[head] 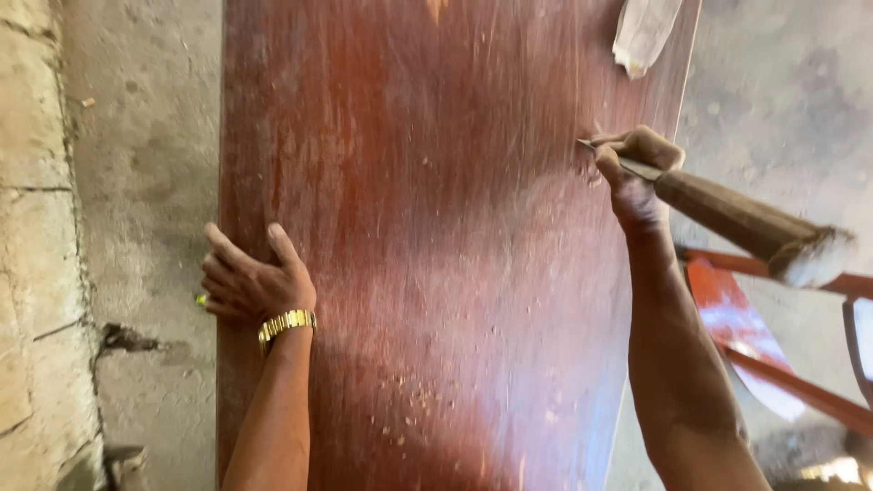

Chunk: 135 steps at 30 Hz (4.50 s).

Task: Stripping the old finish from a wooden tabletop using a chisel and sandpaper.

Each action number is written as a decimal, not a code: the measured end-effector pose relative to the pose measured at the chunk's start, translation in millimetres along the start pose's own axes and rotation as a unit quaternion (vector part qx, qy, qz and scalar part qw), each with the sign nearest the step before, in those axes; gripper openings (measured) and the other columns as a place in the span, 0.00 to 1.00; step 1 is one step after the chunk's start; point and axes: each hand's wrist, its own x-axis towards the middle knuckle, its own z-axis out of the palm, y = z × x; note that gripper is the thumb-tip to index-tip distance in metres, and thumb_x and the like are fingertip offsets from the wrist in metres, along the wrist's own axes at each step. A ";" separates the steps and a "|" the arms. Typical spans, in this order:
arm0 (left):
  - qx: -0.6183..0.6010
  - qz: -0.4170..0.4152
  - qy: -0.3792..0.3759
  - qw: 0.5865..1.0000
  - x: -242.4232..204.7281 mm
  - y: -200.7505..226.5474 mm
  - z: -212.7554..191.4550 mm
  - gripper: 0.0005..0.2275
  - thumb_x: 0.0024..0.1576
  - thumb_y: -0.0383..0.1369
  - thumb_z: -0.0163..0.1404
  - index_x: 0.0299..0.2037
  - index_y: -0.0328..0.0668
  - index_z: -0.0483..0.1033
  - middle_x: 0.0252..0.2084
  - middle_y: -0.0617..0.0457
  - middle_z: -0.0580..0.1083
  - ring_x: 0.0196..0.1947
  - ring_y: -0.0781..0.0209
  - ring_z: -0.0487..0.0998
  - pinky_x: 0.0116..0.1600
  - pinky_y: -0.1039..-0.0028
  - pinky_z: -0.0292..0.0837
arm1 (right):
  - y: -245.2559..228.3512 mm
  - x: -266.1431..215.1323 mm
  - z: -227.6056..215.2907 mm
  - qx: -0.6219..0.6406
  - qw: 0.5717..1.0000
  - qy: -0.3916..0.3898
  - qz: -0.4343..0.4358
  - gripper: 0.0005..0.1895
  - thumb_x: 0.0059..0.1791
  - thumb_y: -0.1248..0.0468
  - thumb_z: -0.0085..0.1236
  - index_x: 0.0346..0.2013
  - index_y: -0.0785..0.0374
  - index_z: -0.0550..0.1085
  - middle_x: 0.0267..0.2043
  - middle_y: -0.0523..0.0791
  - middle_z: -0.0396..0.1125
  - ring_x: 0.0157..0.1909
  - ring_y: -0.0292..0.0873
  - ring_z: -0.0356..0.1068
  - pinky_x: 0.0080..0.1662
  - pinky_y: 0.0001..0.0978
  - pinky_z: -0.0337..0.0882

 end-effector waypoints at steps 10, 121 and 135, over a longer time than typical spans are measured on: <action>-0.360 0.402 -0.013 0.842 -49.5 184.1 -31.6 0.16 0.58 0.23 0.59 0.56 0.38 0.75 0.53 0.45 0.78 0.58 0.52 0.75 0.65 0.58 0.71 | -11.3 13.0 -18.1 -0.120 0.993 0.008 -0.007 0.19 0.54 0.56 0.68 0.23 0.59 0.72 0.23 0.41 0.69 0.25 0.30 0.69 0.28 0.27 0.71; -0.433 0.185 -0.593 0.653 -45.1 315.9 22.0 0.08 0.64 0.38 0.38 0.45 0.47 0.68 0.41 0.60 0.68 0.42 0.72 0.69 0.48 0.83 0.70 | -110.7 5.0 20.7 0.054 0.977 0.172 0.117 0.09 0.39 0.65 0.69 0.31 0.58 0.76 0.36 0.44 0.71 0.40 0.44 0.72 0.44 0.40 0.77; -0.465 0.073 -0.594 0.652 -53.1 343.2 -28.1 0.10 0.62 0.35 0.34 0.45 0.48 0.69 0.42 0.62 0.70 0.44 0.77 0.70 0.50 0.88 0.69 | -118.1 18.8 22.1 0.040 0.982 0.183 0.038 0.10 0.43 0.65 0.68 0.35 0.62 0.74 0.40 0.47 0.69 0.45 0.49 0.69 0.48 0.44 0.73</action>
